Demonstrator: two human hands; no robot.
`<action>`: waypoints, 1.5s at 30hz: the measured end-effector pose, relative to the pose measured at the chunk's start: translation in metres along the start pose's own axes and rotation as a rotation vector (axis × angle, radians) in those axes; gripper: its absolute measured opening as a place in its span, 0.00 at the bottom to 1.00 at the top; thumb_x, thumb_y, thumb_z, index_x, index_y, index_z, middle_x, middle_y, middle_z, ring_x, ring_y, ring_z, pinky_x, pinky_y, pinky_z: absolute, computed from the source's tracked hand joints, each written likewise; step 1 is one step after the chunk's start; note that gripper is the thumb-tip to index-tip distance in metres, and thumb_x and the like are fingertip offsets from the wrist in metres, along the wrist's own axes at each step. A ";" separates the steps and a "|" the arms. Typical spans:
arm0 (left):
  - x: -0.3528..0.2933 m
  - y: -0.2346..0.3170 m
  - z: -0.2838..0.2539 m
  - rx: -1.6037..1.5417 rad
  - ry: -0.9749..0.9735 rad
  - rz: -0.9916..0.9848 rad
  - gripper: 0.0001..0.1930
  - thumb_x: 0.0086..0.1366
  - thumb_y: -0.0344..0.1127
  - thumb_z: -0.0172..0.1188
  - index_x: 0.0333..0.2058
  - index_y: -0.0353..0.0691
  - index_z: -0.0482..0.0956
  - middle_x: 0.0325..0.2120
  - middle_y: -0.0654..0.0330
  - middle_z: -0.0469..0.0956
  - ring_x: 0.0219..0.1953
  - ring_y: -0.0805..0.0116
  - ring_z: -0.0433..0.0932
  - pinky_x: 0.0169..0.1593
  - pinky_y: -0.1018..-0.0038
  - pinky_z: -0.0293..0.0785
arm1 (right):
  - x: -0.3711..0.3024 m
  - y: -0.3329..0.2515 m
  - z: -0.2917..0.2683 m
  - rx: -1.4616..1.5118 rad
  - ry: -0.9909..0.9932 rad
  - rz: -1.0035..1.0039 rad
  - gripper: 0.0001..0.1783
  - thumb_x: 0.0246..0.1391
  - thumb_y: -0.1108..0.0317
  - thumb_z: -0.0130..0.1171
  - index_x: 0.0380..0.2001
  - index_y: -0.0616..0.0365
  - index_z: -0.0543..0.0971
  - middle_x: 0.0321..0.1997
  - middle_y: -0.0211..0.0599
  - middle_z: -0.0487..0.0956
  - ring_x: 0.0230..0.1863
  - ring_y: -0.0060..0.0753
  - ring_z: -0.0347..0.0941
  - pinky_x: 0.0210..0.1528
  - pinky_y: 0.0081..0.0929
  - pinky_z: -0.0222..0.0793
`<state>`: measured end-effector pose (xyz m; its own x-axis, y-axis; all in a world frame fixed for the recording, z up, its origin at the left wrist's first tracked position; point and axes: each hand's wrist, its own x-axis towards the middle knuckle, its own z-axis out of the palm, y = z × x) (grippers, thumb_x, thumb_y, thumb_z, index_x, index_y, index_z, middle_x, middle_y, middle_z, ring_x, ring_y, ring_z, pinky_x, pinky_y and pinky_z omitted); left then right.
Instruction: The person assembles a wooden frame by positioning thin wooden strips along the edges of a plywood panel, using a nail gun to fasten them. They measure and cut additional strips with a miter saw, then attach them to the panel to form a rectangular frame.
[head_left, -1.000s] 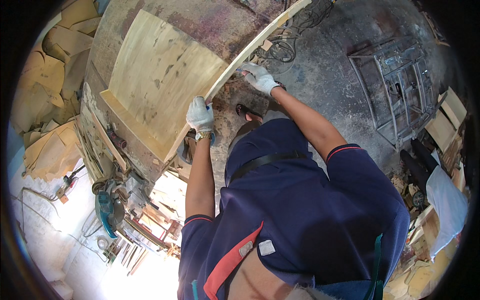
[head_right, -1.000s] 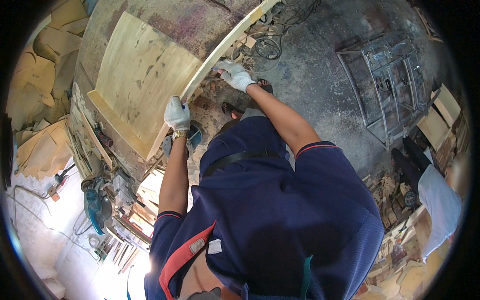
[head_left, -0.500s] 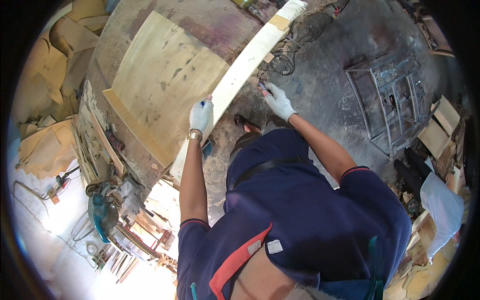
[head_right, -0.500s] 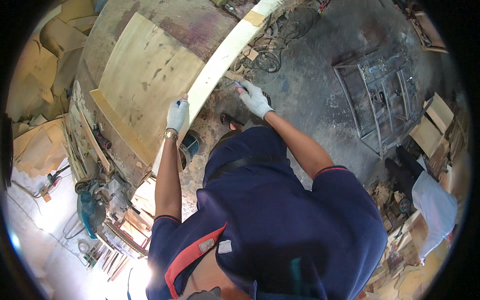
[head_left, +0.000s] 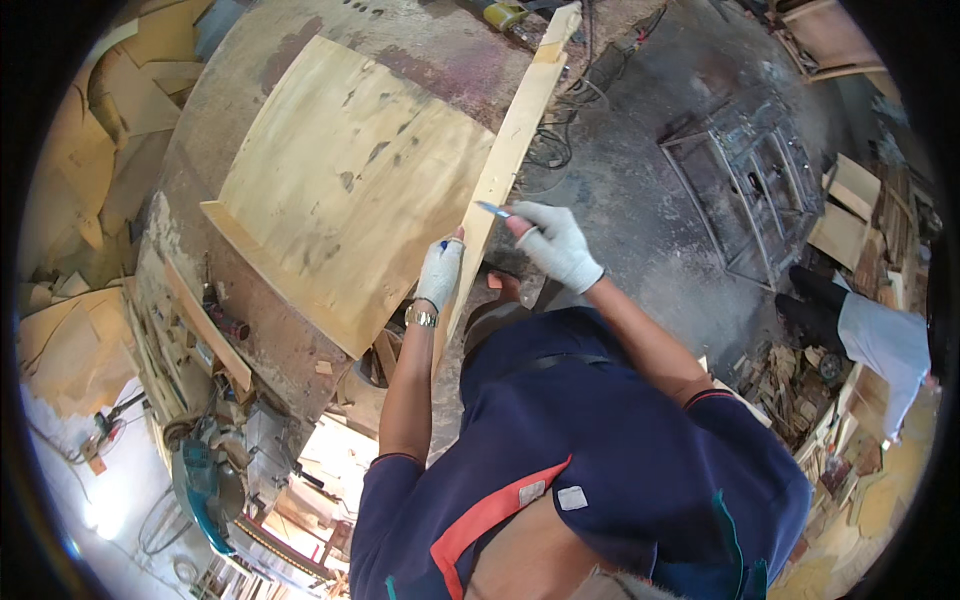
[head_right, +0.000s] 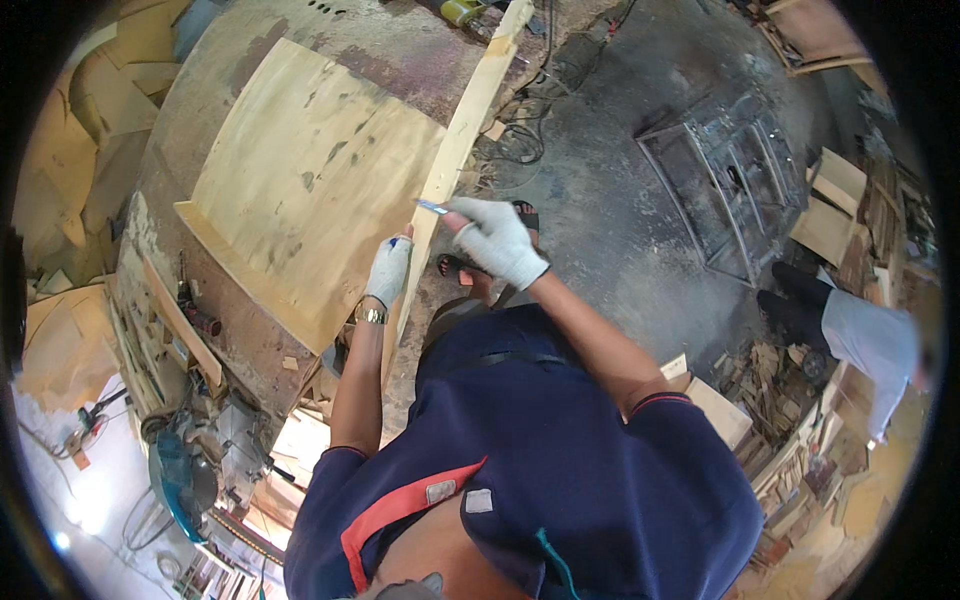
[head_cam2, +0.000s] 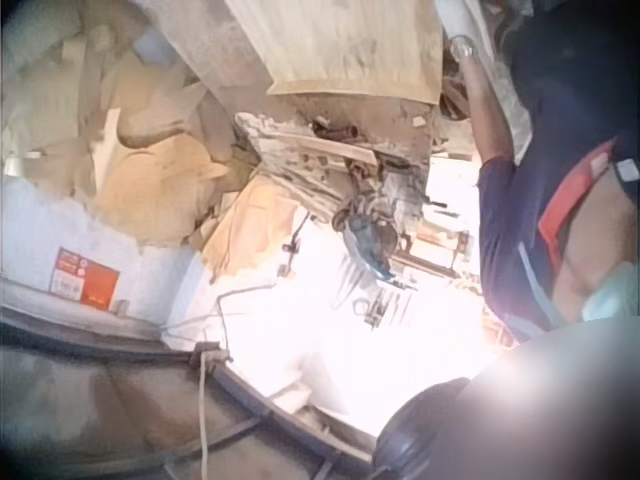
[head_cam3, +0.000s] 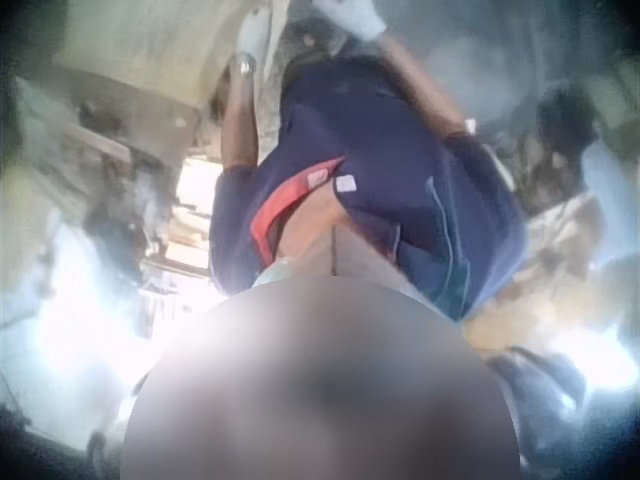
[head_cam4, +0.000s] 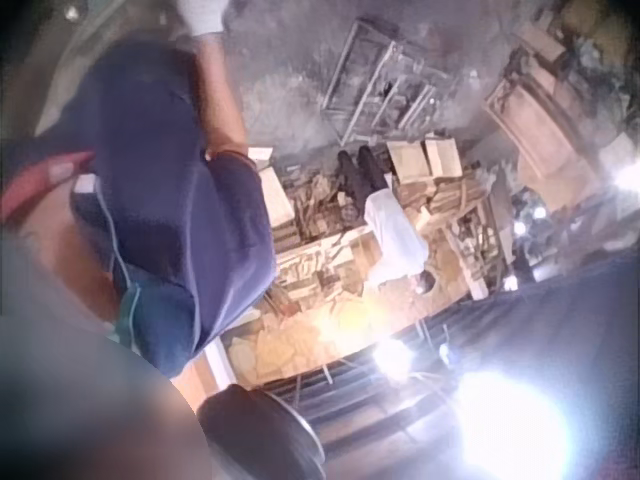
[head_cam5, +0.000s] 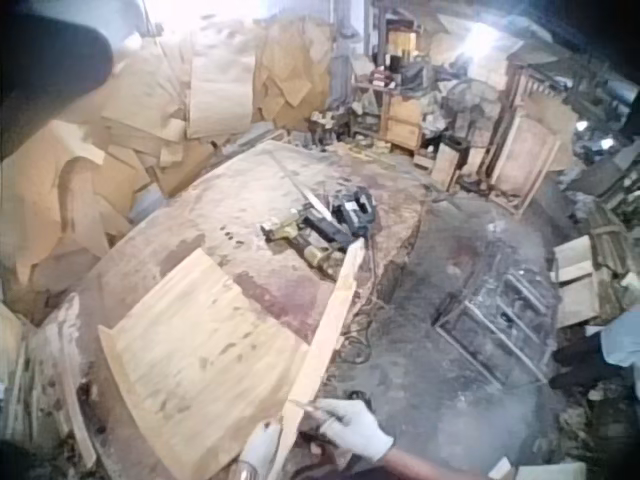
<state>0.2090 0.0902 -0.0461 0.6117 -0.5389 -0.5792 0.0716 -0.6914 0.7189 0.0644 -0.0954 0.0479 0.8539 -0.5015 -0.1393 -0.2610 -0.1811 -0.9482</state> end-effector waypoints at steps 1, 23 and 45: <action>-0.005 -0.003 -0.002 0.050 0.006 0.029 0.29 0.75 0.59 0.49 0.35 0.35 0.81 0.20 0.56 0.79 0.27 0.58 0.80 0.35 0.58 0.73 | 0.001 -0.007 0.008 -0.118 0.002 -0.103 0.17 0.65 0.64 0.60 0.52 0.61 0.83 0.28 0.36 0.81 0.30 0.27 0.79 0.37 0.31 0.75; -0.239 -0.123 -0.049 0.673 0.319 0.472 0.08 0.63 0.42 0.62 0.36 0.47 0.76 0.24 0.50 0.82 0.31 0.45 0.84 0.33 0.50 0.77 | -0.201 -0.069 0.157 -0.665 -0.406 -0.262 0.13 0.54 0.61 0.61 0.41 0.52 0.85 0.29 0.46 0.82 0.34 0.53 0.82 0.38 0.46 0.76; -0.522 -0.349 -0.136 0.624 0.284 -0.013 0.14 0.63 0.47 0.59 0.40 0.44 0.77 0.26 0.50 0.84 0.33 0.45 0.85 0.37 0.49 0.78 | -0.406 -0.102 0.388 -0.198 -0.765 0.122 0.15 0.58 0.74 0.55 0.47 0.66 0.82 0.38 0.37 0.83 0.38 0.25 0.76 0.47 0.25 0.72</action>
<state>-0.0281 0.6790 0.0577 0.8027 -0.4407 -0.4018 -0.3350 -0.8906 0.3075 -0.0814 0.4546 0.0901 0.8674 0.1791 -0.4643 -0.3863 -0.3457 -0.8551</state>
